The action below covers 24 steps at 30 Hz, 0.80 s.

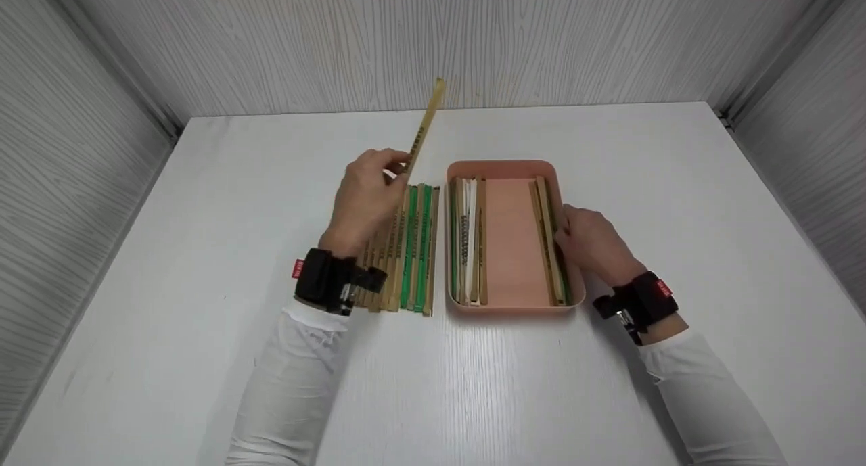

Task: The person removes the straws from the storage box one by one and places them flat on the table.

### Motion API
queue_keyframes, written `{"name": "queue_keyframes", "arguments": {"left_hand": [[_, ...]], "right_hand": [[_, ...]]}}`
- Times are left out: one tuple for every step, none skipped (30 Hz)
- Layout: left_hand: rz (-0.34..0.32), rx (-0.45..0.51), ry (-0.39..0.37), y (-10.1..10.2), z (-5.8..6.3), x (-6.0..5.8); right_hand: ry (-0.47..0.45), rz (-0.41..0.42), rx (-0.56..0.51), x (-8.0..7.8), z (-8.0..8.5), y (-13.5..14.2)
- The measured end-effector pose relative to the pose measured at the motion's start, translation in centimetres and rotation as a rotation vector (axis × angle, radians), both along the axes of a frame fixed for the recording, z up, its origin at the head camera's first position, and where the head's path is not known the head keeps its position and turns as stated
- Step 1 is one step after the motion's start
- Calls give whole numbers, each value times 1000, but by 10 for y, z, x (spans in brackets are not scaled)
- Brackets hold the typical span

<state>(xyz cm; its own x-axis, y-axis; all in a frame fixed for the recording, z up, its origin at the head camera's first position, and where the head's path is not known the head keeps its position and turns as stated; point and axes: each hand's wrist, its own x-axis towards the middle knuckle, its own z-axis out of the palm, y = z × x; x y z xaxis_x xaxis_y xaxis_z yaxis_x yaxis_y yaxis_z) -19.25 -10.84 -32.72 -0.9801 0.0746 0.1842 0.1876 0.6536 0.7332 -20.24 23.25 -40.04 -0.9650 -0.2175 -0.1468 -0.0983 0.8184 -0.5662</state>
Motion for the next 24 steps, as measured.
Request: {"name": "queue_keyframes", "arguments": {"left_hand": [[21, 2, -5, -8, -1, 0], [41, 7, -10, -16, -2, 0], [58, 14, -15, -23, -4, -1], [72, 21, -20, -31, -6, -1], [88, 21, -22, -39, -9, -1], [103, 25, -27, -46, -12, -1], [117, 26, -32, -54, -16, -1], [133, 28, -40, -60, -19, -1], [152, 25, -51, -67, -23, -1], [173, 21, -67, -73, -28, -1], [192, 10, -88, -79, -31, 0], [206, 0, -111, -84, -36, 0], [219, -13, -137, -88, -40, 1], [229, -28, -164, -92, -44, 1], [236, -46, -190, -96, -47, 1], [241, -64, -213, -99, -51, 1], [247, -83, -233, -102, -53, 1], [253, -98, -247, -104, -56, 1], [259, -109, -261, -106, -59, 1], [265, -116, -270, -108, -61, 1], [270, -121, -277, -109, -62, 1], [273, -123, -284, -110, -64, 1], [274, -124, -289, -110, -65, 1], [271, -123, -296, -111, -67, 1]], "right_hand": [[1, -3, 1, 0, 0, 0], [3, -3, -1, 0, 0, -1], [3, -3, -2, -1, 0, -1], [4, -2, -2, -1, 0, -2], [7, 0, -1, -1, 0, -2], [7, 0, -1, -1, 0, -2], [10, 3, 0, -2, -1, -3], [11, 6, 0, -2, -1, -3], [13, 8, -1, -2, -1, -3], [15, 10, -3, -2, -2, -3], [18, 13, -5, -2, -2, -4], [17, 14, -9, -2, -3, -4], [19, 16, -10, -2, -3, -4], [19, 17, -10, -2, -3, -4], [18, 18, -14, -1, -3, -4], [17, 20, -14, -1, -4, -4], [17, 22, -14, -1, -4, -4], [16, 24, -12, -1, -4, -3], [18, 27, -11, -1, -3, -3], [16, 26, -14, -1, -3, -3], [14, 25, -18, -1, -3, -3], [16, 25, -15, -1, -3, -3], [15, 21, -14, -1, -2, -3], [12, 17, -13, -1, -2, -3]]}}
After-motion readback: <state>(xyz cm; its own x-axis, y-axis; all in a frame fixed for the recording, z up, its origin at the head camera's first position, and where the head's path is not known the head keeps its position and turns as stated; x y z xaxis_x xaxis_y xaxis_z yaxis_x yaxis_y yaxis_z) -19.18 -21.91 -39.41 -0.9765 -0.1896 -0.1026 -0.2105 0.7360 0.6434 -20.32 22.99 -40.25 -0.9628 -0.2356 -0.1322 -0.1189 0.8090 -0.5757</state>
